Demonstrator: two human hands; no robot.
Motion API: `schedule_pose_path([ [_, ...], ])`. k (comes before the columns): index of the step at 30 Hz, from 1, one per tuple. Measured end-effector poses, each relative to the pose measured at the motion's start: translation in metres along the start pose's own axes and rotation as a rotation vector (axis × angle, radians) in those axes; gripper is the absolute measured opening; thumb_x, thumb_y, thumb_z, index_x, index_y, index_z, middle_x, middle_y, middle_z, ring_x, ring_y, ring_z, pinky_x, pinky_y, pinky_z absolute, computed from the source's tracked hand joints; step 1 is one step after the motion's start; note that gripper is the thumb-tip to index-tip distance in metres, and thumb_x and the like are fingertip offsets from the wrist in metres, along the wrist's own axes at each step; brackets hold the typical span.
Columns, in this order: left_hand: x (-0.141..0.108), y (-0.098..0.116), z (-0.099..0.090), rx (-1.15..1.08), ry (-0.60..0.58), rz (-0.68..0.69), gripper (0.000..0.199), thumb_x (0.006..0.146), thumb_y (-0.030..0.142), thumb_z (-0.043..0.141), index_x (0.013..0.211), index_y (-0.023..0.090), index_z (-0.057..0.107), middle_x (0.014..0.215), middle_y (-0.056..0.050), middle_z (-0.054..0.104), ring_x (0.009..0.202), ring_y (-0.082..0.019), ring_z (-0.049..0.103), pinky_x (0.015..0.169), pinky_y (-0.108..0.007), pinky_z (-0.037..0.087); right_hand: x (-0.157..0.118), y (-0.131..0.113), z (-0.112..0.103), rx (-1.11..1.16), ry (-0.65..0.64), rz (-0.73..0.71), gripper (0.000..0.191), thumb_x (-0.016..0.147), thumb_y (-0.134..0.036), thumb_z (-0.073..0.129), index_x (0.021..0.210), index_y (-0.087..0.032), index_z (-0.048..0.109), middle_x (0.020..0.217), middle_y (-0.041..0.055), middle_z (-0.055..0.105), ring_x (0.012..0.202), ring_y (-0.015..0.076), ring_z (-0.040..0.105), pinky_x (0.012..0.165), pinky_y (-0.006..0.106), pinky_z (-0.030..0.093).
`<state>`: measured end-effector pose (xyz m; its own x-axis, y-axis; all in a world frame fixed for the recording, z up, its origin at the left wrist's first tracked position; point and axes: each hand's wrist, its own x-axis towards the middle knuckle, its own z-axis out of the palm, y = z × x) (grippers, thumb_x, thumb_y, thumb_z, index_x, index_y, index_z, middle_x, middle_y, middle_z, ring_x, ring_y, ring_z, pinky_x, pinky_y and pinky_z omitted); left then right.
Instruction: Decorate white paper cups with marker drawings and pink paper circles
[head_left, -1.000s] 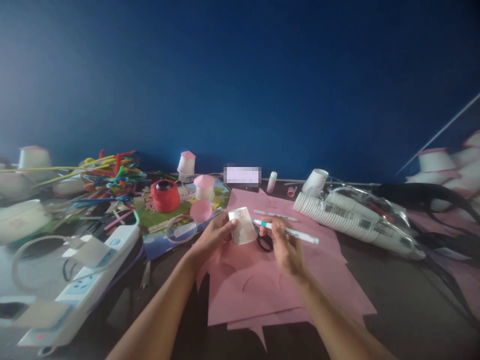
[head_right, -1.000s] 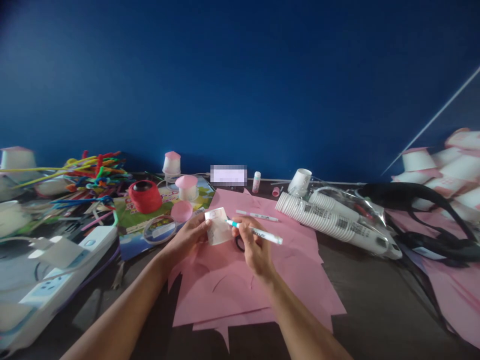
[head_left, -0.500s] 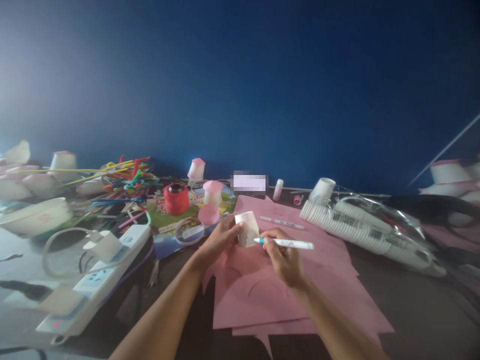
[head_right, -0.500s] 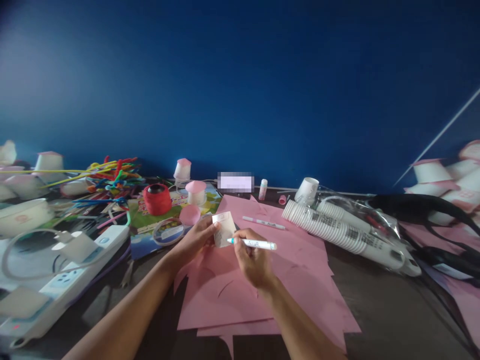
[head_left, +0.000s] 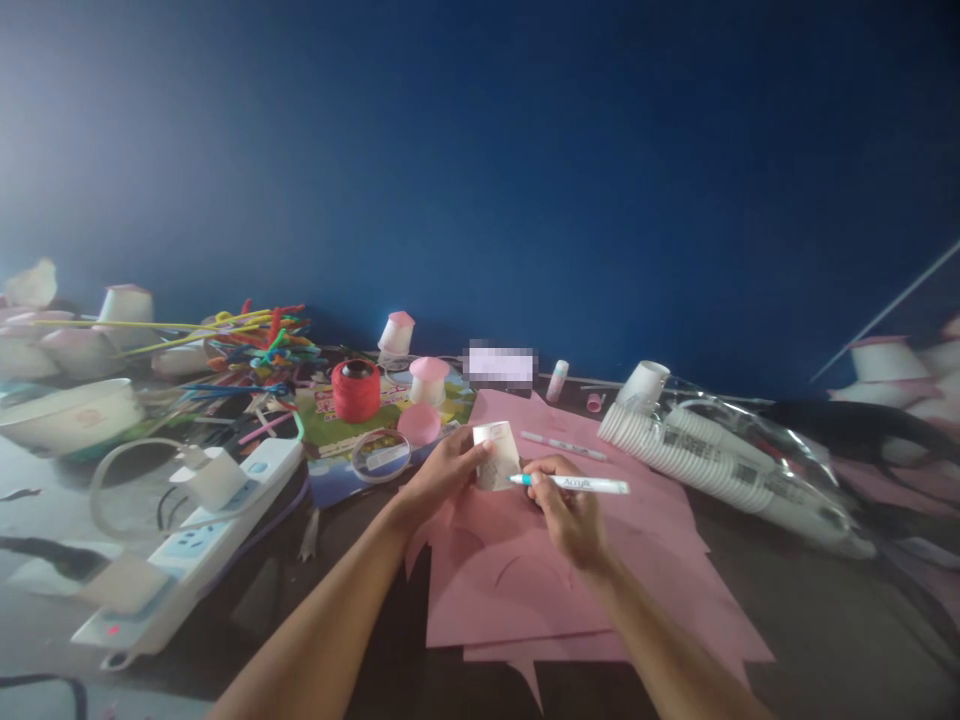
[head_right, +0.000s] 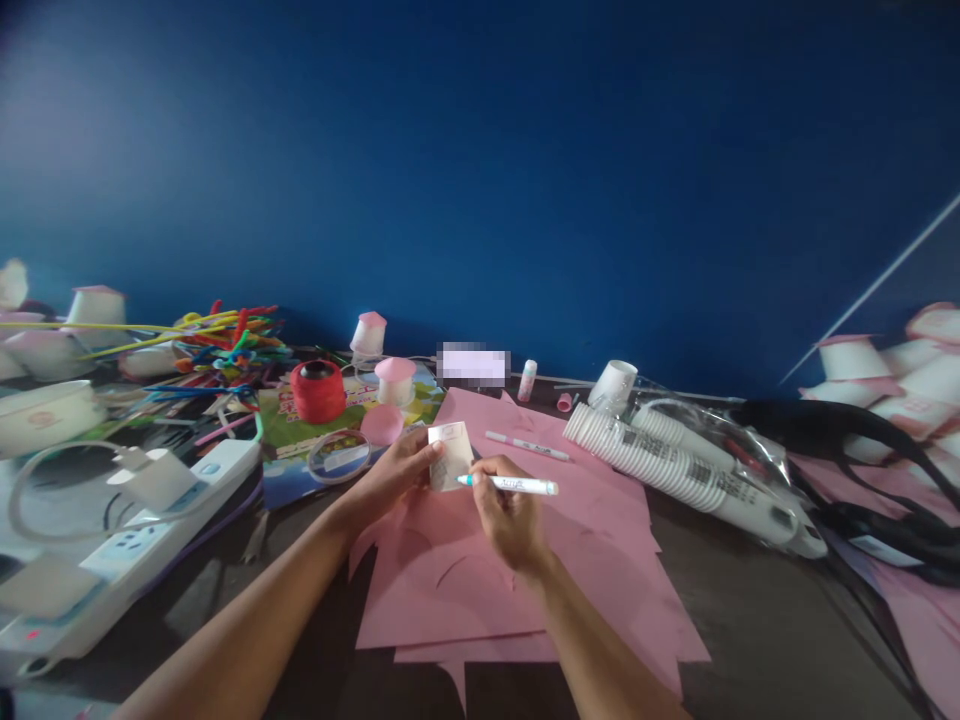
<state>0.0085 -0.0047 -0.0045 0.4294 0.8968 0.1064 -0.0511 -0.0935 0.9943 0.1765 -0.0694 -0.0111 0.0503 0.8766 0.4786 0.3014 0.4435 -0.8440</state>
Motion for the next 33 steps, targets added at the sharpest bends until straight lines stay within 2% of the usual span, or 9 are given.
schedule_pose_path([
  [9,-0.0017,0.002,-0.0016,0.045,0.049,0.005,0.042,0.074,0.052,0.058,0.086,0.012,0.057,0.066,0.0,0.052,0.053,-0.008,0.042,0.048,-0.02,0.03,-0.001,0.0026,0.0002,-0.018,-0.002,0.006,0.021,0.088,-0.034,0.046,0.079,-0.019,0.057,0.058,-0.0025,0.048,0.048,0.0107,0.042,0.045,0.022,0.033],
  [28,0.0,-0.0022,-0.0028,0.007,-0.024,0.028,0.034,0.079,0.046,0.055,0.09,0.013,0.055,0.071,0.001,0.051,0.055,-0.007,0.04,0.048,-0.018,0.03,-0.0014,0.0025,0.0008,-0.04,-0.026,0.016,0.018,0.087,-0.03,0.045,0.079,-0.019,0.056,0.057,-0.0035,0.046,0.048,0.0097,0.037,0.045,0.022,0.03],
  [33,0.0014,-0.0043,-0.0038,0.048,0.004,0.011,0.036,0.078,0.047,0.055,0.089,0.012,0.055,0.069,0.001,0.05,0.054,-0.007,0.041,0.047,-0.018,0.03,-0.0012,0.0018,-0.0005,0.017,-0.053,0.031,0.019,0.087,-0.03,0.046,0.076,-0.018,0.055,0.058,-0.0033,0.046,0.048,0.0091,0.037,0.045,0.022,0.03],
])
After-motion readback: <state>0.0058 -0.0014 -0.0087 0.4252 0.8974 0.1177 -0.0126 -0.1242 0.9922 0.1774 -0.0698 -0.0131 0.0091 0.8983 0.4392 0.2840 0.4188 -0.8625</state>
